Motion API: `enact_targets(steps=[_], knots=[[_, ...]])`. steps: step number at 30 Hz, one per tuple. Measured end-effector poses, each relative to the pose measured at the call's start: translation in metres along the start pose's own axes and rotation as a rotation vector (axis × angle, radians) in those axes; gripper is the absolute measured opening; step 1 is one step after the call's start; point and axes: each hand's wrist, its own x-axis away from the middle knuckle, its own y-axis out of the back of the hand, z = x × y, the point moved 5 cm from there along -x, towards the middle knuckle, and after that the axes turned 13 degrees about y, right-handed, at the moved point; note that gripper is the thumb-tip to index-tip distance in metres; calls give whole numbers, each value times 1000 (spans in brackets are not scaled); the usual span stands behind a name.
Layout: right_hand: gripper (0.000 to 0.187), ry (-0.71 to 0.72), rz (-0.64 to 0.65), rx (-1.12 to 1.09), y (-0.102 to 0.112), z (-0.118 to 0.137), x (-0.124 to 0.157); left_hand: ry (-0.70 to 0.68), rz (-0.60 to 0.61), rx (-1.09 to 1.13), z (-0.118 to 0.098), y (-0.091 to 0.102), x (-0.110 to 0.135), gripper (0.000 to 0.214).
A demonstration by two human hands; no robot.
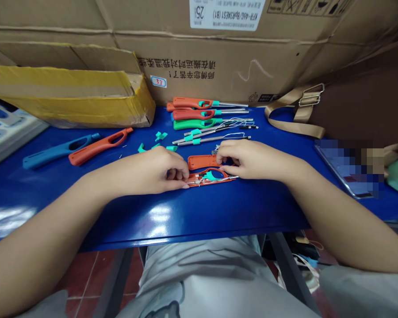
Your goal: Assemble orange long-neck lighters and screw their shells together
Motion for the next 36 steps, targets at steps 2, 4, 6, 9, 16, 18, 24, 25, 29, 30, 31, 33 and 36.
enact_targets(steps=[2, 4, 6, 9, 16, 18, 24, 25, 29, 30, 31, 33, 36], knots=[[9, -16, 6, 6, -1, 0, 0, -5, 1, -1, 0, 0, 0, 18], [10, -28, 7, 10, 0, 0, -1, -2, -6, -12, 0, 0, 0, 19], [9, -50, 18, 33, 0, 1, 0, 1, -19, -35, -1, 0, 0, 19], [7, -105, 46, 105, 1, 0, 1, 10, -57, -74, -2, 3, 0, 23], [8, -50, -147, 104, 14, 6, 1, -181, -403, -120, -10, 13, 4, 29], [9, -22, -234, -34, 17, 7, 1, -218, -491, -182, -11, 14, 4, 30], [19, -122, -343, -548, 11, 8, -3, -284, -502, -347, -11, 8, 5, 30], [20, -137, -353, -605, 10, 9, -4, -300, -494, -341, -12, 8, 6, 28], [20, -169, -383, -719, 10, 8, -7, -305, -458, -177, -15, 8, 7, 21], [21, -173, -392, -709, 10, 6, -7, -277, -450, -116, -14, 10, 7, 20], [21, -171, -402, -691, 10, 5, -6, -243, -448, -59, -14, 11, 7, 19], [22, -148, -403, -646, 10, 3, -7, -164, -462, 27, -12, 14, 7, 19], [22, -58, -401, -545, 9, 6, -8, -38, -466, 162, -7, 16, 5, 21]])
